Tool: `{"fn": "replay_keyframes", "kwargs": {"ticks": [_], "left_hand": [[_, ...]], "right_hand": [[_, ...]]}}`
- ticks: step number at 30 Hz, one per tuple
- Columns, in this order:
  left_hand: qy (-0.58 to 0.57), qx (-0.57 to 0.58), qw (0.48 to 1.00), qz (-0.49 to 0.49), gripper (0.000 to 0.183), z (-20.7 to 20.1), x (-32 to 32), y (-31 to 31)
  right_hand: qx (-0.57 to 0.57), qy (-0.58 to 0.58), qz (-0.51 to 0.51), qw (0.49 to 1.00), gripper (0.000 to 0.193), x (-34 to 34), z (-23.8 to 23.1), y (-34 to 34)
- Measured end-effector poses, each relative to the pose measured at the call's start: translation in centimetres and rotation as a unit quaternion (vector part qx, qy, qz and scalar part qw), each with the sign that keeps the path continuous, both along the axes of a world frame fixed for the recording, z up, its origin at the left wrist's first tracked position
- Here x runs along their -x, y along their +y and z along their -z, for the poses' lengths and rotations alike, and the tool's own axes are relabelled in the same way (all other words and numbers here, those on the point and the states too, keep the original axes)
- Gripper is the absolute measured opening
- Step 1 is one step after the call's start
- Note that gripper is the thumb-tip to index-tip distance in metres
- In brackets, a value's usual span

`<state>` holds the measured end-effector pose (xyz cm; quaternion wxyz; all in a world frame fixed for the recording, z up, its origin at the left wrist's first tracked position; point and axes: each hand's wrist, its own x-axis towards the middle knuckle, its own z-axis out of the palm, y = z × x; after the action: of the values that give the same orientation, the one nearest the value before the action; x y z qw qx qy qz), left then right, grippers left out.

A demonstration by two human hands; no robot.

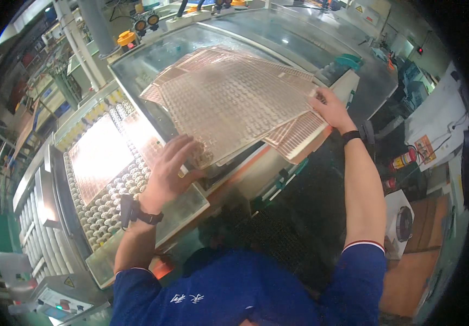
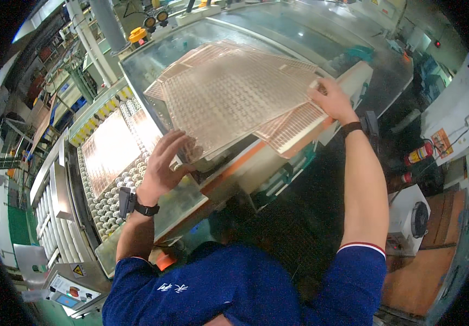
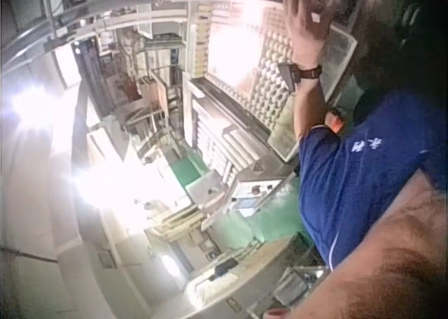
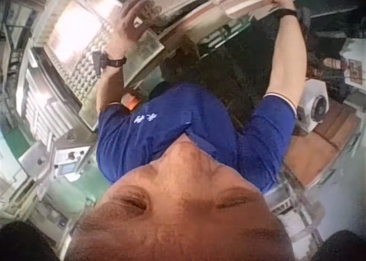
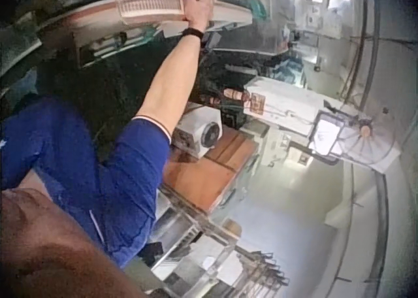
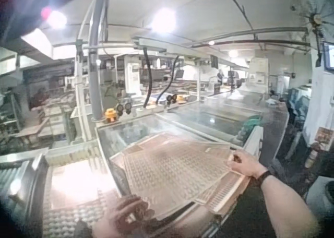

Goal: Sorting and stacking copper-colored metal sheets on a conveyor machine.

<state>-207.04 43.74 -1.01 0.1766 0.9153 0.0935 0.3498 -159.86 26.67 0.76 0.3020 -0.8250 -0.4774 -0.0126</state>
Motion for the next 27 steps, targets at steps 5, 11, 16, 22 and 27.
{"fn": "replay_keyframes", "kwargs": {"ticks": [5, 11, 16, 22, 27], "left_hand": [[-0.047, -0.096, 0.994, -0.007, 0.042, 0.6, -1.8, 0.6], [-0.136, -0.064, 0.982, -0.116, 0.022, 0.5, -2.8, 0.6], [-0.202, 0.032, 0.967, -0.151, 0.033, 0.0, 0.2, 2.3], [-0.249, 0.109, 0.936, -0.222, 0.038, 2.6, 5.7, 2.2], [-0.228, 0.159, 0.919, -0.279, 0.043, 6.9, 8.6, -0.2]], "right_hand": [[-0.01, -0.053, 0.016, 0.998, 0.071, 0.3, 0.2, -0.2], [-0.008, -0.068, 0.028, 0.997, 0.073, 0.2, 0.2, -0.1], [0.025, -0.071, 0.042, 0.996, 0.072, 0.7, -0.4, -0.2], [0.032, -0.071, 0.051, 0.996, 0.072, 0.7, -0.3, -0.5], [0.012, -0.08, 0.035, 0.996, 0.071, 1.2, -0.4, -0.3]]}}
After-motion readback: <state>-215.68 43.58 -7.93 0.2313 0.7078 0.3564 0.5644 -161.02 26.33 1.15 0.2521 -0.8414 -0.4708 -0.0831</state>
